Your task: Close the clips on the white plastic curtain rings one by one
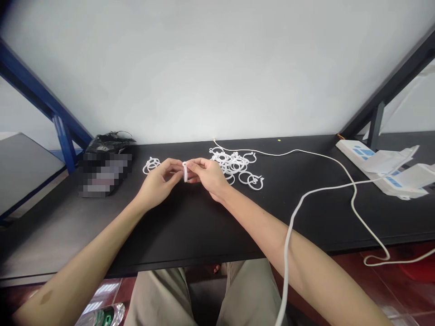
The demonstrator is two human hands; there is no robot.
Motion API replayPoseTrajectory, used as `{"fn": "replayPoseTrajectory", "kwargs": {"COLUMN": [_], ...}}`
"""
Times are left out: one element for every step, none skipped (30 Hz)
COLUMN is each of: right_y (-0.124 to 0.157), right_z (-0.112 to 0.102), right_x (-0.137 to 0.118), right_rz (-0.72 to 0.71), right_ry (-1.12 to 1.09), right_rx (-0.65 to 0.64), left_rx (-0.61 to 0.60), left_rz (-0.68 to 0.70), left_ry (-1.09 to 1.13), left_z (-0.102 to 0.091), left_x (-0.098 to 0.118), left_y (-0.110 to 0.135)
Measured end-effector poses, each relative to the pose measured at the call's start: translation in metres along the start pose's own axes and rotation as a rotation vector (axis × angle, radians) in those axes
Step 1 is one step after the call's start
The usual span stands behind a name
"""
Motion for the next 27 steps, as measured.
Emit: {"fn": "replayPoseTrajectory", "kwargs": {"right_y": [0.0,0.0,-0.001,-0.001,-0.001,0.0,0.001,0.001,0.0,-0.001,-0.003,-0.005,-0.007,-0.009,-0.01,-0.012,-0.013,-0.013,-0.013,-0.013,-0.013,-0.013,-0.012,-0.012,-0.011,-0.01,-0.009], "right_z": [-0.001,-0.004,-0.007,-0.011,-0.015,-0.021,-0.027,-0.034,-0.041,-0.049,-0.056,-0.062,-0.068,-0.072,-0.074,-0.076,-0.076,-0.076,-0.076,-0.075,-0.074,-0.074,-0.073,-0.071,-0.069,-0.067,-0.063], "right_x": [-0.002,-0.005,-0.009,-0.015,-0.022,-0.03,-0.038,-0.044,-0.049,-0.052,-0.053,-0.053,-0.052,-0.05,-0.047,-0.045,-0.042,-0.04,-0.039,-0.039,-0.039,-0.04,-0.041,-0.043,-0.044,-0.046,-0.046], "right_rz": [-0.001,-0.021,-0.07,-0.148,-0.246,-0.348,-0.432,-0.47,-0.465,-0.435,-0.391,-0.342,-0.295,-0.255,-0.222,-0.197,-0.18,-0.17,-0.167,-0.171,-0.179,-0.194,-0.212,-0.233,-0.255,-0.277,-0.298], "right_ry": [0.047,0.132,0.259,0.418,0.591,0.765,0.914,1.019,1.095,1.156,1.207,1.254,1.295,1.328,1.353,1.372,1.388,1.403,1.416,1.425,1.427,1.419,1.4,1.372,1.34,1.306,1.272], "right_rx": [0.009,0.022,0.048,0.094,0.161,0.243,0.338,0.422,0.498,0.549,0.579,0.599,0.609,0.606,0.597,0.585,0.572,0.562,0.556,0.552,0.552,0.555,0.562,0.569,0.573,0.574,0.565], "left_rx": [-0.001,0.012,0.039,0.077,0.121,0.172,0.223,0.274,0.319,0.356,0.382,0.394,0.4,0.4,0.397,0.394,0.389,0.383,0.378,0.376,0.377,0.38,0.386,0.394,0.406,0.422,0.439], "left_rz": [-0.007,-0.017,-0.029,-0.043,-0.06,-0.082,-0.109,-0.137,-0.166,-0.194,-0.219,-0.241,-0.26,-0.276,-0.289,-0.297,-0.3,-0.3,-0.298,-0.298,-0.299,-0.3,-0.302,-0.303,-0.304,-0.304,-0.295], "left_ry": [-0.03,-0.067,-0.108,-0.156,-0.209,-0.268,-0.331,-0.396,-0.459,-0.513,-0.563,-0.606,-0.641,-0.669,-0.692,-0.712,-0.732,-0.752,-0.771,-0.788,-0.804,-0.817,-0.829,-0.842,-0.853,-0.862,-0.866], "left_z": [0.0,-0.001,-0.003,-0.006,-0.01,-0.015,-0.021,-0.028,-0.034,-0.041,-0.046,-0.051,-0.054,-0.057,-0.059,-0.06,-0.06,-0.06,-0.059,-0.059,-0.058,-0.058,-0.059,-0.06,-0.061,-0.062,-0.062], "left_x": [-0.001,-0.002,-0.003,-0.004,-0.006,-0.009,-0.012,-0.016,-0.02,-0.025,-0.03,-0.035,-0.039,-0.043,-0.045,-0.047,-0.048,-0.047,-0.046,-0.045,-0.044,-0.043,-0.042,-0.041,-0.04,-0.038,-0.037], "left_y": [0.0,-0.001,-0.001,-0.002,-0.003,-0.005,-0.006,-0.007,-0.008,-0.008,-0.009,-0.009,-0.01,-0.01,-0.01,-0.01,-0.009,-0.009,-0.008,-0.008,-0.007,-0.006,-0.005,-0.004,-0.004,-0.003,-0.003]}}
Point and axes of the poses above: each hand's wrist, its own y-axis away from the middle knuckle, its own z-axis out of the palm, x = y × z, the point moved 3 cm from there along -y, towards the middle knuckle, and after that the axes turned 3 degrees about -y, right-handed, at the moved point
